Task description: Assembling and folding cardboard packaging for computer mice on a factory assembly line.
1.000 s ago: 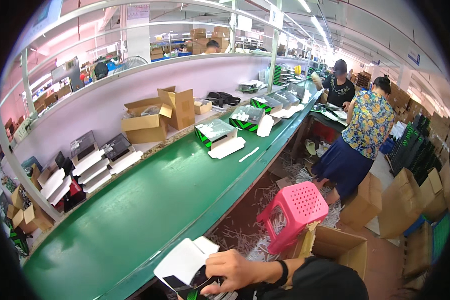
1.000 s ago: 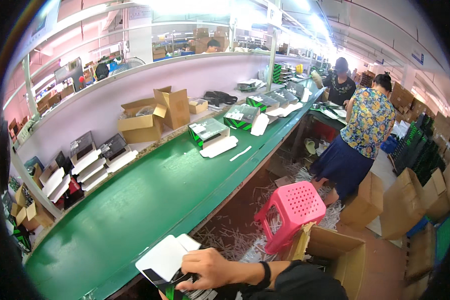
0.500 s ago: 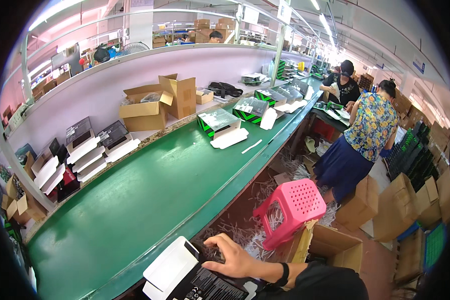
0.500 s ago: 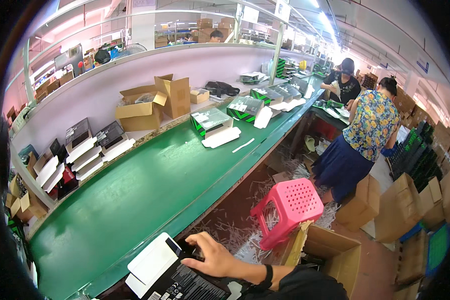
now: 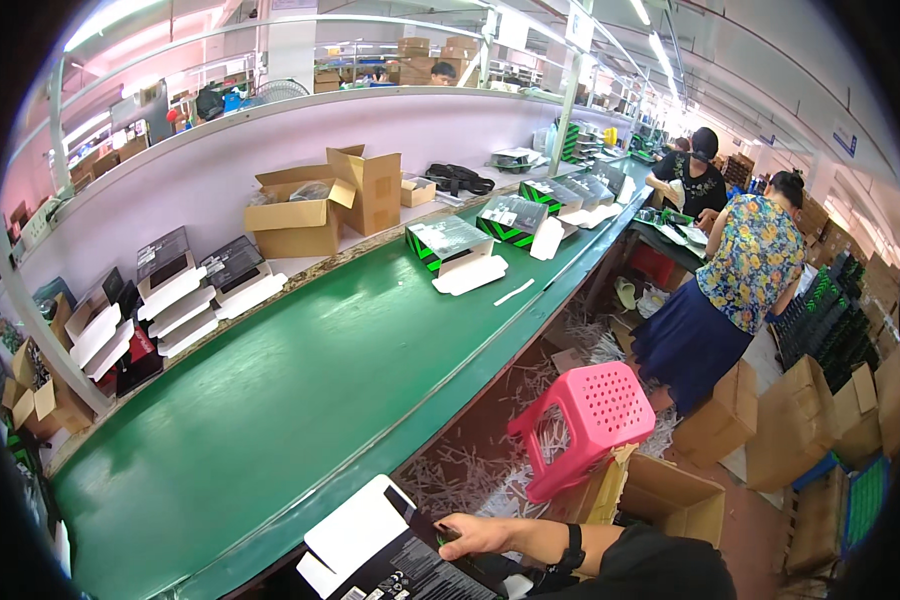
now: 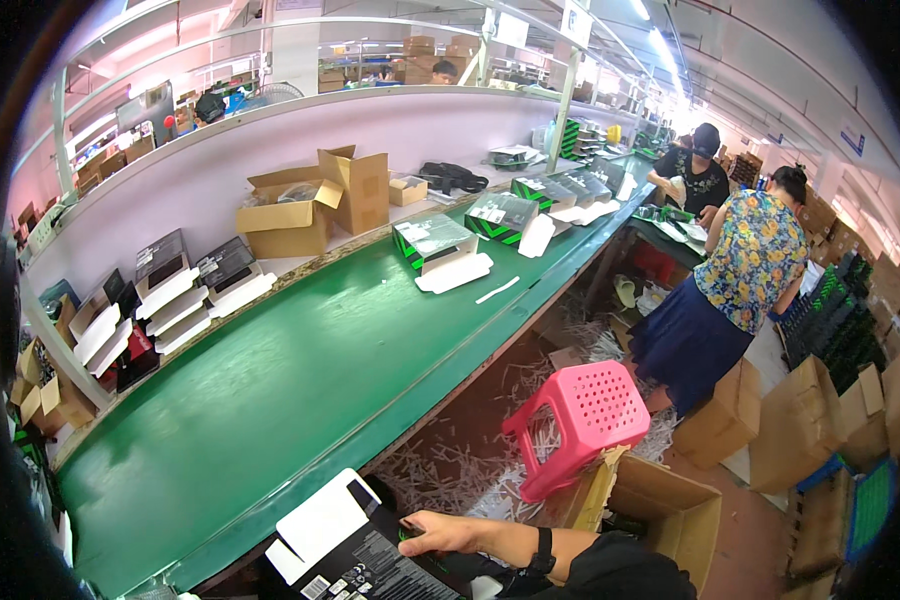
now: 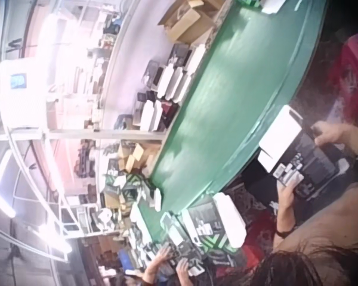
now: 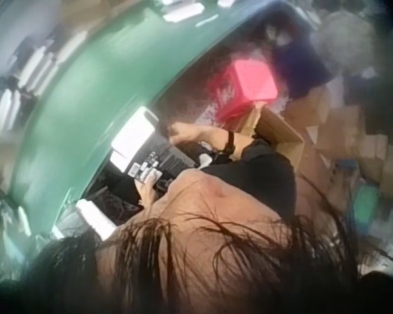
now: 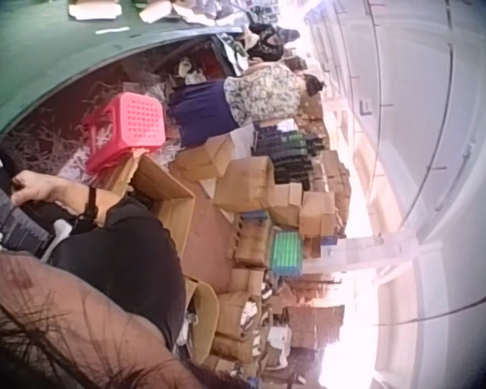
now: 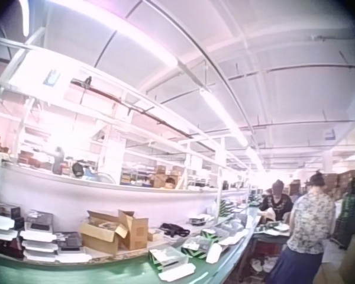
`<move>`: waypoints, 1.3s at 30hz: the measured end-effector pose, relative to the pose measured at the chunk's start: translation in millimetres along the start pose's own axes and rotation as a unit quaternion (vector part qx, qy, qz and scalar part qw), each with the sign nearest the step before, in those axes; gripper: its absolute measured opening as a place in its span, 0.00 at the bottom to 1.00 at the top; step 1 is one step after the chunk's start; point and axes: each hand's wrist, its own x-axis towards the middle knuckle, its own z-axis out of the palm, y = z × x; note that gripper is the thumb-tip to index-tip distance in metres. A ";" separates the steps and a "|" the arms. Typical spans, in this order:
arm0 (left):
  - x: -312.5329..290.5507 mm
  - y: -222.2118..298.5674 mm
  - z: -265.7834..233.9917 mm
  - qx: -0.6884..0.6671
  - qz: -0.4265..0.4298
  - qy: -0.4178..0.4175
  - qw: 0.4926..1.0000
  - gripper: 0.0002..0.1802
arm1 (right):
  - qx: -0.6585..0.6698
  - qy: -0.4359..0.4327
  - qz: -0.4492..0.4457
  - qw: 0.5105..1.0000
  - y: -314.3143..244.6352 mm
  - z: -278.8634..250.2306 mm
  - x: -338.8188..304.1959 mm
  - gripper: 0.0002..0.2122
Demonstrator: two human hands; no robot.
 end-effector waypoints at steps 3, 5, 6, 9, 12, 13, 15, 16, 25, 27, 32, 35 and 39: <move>-4.2 -2.6 0.1 -0.014 0.005 0.028 0.999 0.26 | 0.014 0.059 -0.001 0.998 -2.7 9.2 -1.8 0.33; -5.1 -6.1 -5.6 -0.023 0.001 0.043 0.999 0.25 | -0.118 0.076 0.003 0.990 -3.4 0.2 -1.3 0.36; -4.0 -6.3 -12.7 -0.014 0.003 0.029 0.999 0.25 | -0.247 0.091 0.006 0.965 -7.7 -1.0 -1.4 0.38; -0.4 -7.7 -20.5 -0.045 -0.015 0.011 0.999 0.26 | -0.416 0.260 -0.042 0.871 -17.0 14.7 -11.5 0.40; 7.9 -4.7 -16.9 -0.087 -0.049 0.016 0.995 0.26 | -0.274 0.238 -0.108 0.926 -5.0 6.9 1.8 0.37; 11.8 -5.9 -15.0 -0.091 -0.062 0.026 0.994 0.26 | -0.093 0.153 -0.131 0.975 -0.6 3.8 4.4 0.34; 24.9 -7.3 -13.8 -0.064 -0.053 0.034 0.996 0.28 | -0.129 0.143 -0.043 0.980 3.8 -4.3 3.4 0.28; 28.1 -6.4 -10.2 -0.025 -0.056 0.056 0.997 0.30 | -0.162 0.176 -0.036 0.970 7.8 -5.7 6.0 0.27; 39.3 -1.3 25.8 0.117 0.185 0.059 0.974 0.57 | -0.133 0.062 -0.191 0.971 -3.7 10.9 -1.4 0.44; 44.5 -1.9 14.0 0.187 0.211 0.007 0.959 0.49 | -0.152 0.089 -0.230 0.957 -7.4 6.9 -0.6 0.37; 51.8 -18.6 -10.6 0.288 0.161 -0.010 0.944 0.07 | -0.338 0.110 -0.246 0.902 -2.5 -8.7 7.8 0.13; 60.2 -37.5 -20.4 0.285 0.206 0.060 0.934 0.10 | -0.390 0.102 -0.212 0.890 -3.3 0.4 12.9 0.09; 64.8 -26.5 24.0 0.128 0.392 0.213 0.886 0.02 | -0.376 0.154 -0.350 0.844 6.0 13.1 36.7 0.09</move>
